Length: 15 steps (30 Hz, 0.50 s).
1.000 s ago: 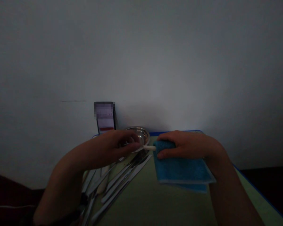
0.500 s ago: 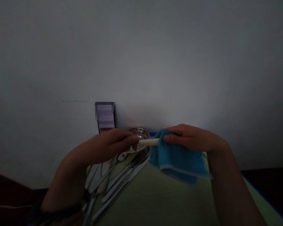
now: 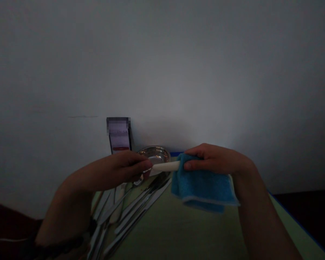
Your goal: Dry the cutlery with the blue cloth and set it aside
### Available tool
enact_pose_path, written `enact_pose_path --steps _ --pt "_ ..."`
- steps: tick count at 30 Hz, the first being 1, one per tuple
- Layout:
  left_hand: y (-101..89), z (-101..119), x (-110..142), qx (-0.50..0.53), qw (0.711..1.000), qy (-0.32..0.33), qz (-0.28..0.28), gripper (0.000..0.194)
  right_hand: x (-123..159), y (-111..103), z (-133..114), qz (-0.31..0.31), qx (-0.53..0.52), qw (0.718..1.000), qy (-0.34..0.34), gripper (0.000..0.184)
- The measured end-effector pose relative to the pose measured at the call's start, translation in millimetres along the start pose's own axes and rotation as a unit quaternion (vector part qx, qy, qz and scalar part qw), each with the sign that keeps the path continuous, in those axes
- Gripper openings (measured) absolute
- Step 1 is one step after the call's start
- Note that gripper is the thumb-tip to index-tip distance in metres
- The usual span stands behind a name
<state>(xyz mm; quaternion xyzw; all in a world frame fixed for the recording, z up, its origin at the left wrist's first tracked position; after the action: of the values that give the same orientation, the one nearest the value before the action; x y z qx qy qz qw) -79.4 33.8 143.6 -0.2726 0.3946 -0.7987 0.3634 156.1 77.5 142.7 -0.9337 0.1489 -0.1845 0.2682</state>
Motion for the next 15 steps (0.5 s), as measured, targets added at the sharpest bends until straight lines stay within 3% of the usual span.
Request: enact_pose_path --steps 3,6,15 --pt "1.7 6 -4 0.025 0.998 -0.02 -0.057 0.038 -7 4 -3 -0.022 0.028 0.999 0.008 0.038" --pt "3.7 13 -7 0.025 0.997 -0.011 -0.071 0.038 -12 8 -10 -0.041 0.045 0.998 0.004 0.039" --pt "3.7 22 -5 -0.007 0.999 -0.006 -0.036 0.036 -14 11 -18 -0.023 0.072 0.997 -0.029 0.04"
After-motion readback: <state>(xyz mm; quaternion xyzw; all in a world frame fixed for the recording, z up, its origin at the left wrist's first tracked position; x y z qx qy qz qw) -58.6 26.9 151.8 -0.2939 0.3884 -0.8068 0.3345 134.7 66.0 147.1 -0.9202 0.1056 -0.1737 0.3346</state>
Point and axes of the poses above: each hand's wrist, its own x-axis away from the middle knuckle, its own y-axis out of the palm, z = x × y, the point moved 2 cm from there along -x, towards the middle knuckle, and after that the axes turned 14 degrees about -z, right-handed, at the moved point
